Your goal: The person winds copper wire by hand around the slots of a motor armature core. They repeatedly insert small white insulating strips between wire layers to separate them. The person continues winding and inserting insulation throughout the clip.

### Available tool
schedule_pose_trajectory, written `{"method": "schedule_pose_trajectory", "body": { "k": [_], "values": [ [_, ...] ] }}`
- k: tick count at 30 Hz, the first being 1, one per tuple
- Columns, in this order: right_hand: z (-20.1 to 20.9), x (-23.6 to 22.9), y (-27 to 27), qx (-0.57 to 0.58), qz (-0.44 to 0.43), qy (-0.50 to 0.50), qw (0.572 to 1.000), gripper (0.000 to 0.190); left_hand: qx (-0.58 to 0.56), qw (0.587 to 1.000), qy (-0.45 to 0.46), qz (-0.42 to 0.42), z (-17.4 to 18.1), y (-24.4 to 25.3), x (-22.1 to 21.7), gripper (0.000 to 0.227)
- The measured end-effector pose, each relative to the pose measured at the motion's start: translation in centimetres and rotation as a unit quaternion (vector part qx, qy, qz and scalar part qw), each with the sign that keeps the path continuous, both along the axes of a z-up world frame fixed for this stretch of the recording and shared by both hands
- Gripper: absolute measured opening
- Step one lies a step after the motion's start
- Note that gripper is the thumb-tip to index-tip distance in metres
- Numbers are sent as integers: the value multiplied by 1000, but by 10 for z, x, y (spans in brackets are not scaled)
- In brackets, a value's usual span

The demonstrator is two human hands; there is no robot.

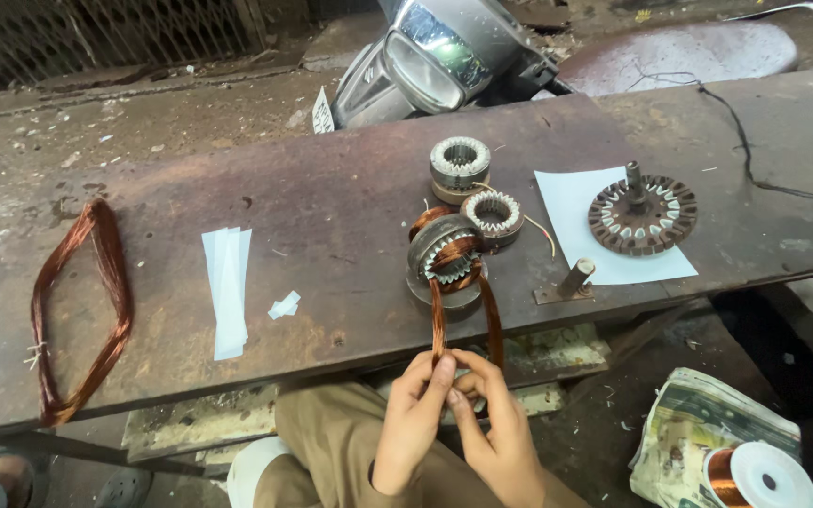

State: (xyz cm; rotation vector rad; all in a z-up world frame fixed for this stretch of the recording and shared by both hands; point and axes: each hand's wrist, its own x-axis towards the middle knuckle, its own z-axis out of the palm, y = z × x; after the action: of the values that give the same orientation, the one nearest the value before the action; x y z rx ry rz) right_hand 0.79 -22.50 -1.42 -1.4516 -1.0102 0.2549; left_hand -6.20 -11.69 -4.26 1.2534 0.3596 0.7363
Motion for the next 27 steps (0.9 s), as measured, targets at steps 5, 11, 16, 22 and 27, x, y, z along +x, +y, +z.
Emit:
{"method": "schedule_pose_trajectory", "body": {
  "k": [5,11,16,22,27],
  "values": [
    [5,-5,-6,-52,-12,-50,997,51,-117,986,54,-106,4,8,-12,35],
    [12,-3,-1,6,-52,-320,946,52,-159,980,-11,-117,1,14,-15,26],
    [7,8,-10,0,-97,-408,908,50,-145,987,-50,-54,1,4,-10,22],
    [-6,33,-39,6,-62,-459,886,60,-129,990,-50,-29,6,0,-8,23],
    [-15,64,-49,-13,-35,-505,863,67,-127,991,-28,-36,9,2,-9,23]
  ]
}}
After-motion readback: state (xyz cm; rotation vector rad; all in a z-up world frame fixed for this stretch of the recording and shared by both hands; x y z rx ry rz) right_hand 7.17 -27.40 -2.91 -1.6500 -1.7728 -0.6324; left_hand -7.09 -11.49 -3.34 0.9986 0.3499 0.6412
